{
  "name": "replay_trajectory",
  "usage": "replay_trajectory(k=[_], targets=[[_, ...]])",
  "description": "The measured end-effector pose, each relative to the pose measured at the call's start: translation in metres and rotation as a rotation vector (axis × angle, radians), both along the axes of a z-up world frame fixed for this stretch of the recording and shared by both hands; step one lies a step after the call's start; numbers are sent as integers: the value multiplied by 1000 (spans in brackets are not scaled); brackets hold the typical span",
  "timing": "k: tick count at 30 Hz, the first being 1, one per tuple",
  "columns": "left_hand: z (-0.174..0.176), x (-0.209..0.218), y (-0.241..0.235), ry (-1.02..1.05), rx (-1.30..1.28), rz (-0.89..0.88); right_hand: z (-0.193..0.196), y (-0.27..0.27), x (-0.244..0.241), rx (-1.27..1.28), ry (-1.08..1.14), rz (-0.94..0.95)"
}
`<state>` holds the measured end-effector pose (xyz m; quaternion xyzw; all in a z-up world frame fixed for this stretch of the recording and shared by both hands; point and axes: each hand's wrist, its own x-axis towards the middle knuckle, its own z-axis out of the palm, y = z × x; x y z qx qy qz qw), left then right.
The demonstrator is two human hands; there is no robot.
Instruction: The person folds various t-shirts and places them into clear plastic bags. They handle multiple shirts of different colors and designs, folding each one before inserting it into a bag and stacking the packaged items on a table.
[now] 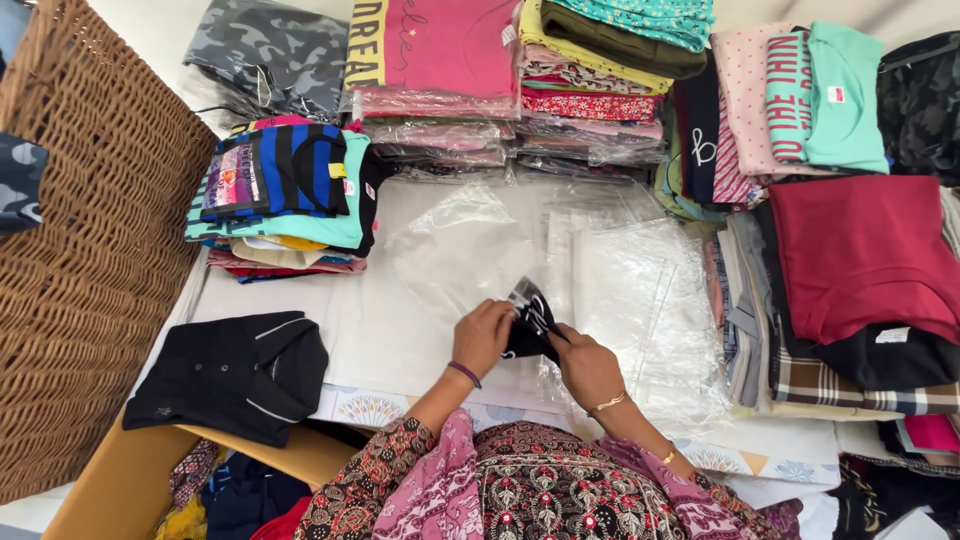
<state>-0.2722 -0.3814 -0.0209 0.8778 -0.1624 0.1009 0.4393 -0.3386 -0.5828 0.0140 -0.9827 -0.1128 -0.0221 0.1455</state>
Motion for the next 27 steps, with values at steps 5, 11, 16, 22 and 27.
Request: replay_trajectory(k=[5,11,16,22,27], targets=[[30,-32,-20,-108,-74,-145,-22,22,30,67,206,-35],[23,-56,-20,-155,-19,-271,-94,52,91,415,-173,122],[15,-56,11,-48,-6,-252,-61,70,105,327,75,197],[-58,-32,61,157,136,48,-109,51,70,-434,162,263],[-112,-12,100,364,636,102,-156,35,60,-90,-316,483]])
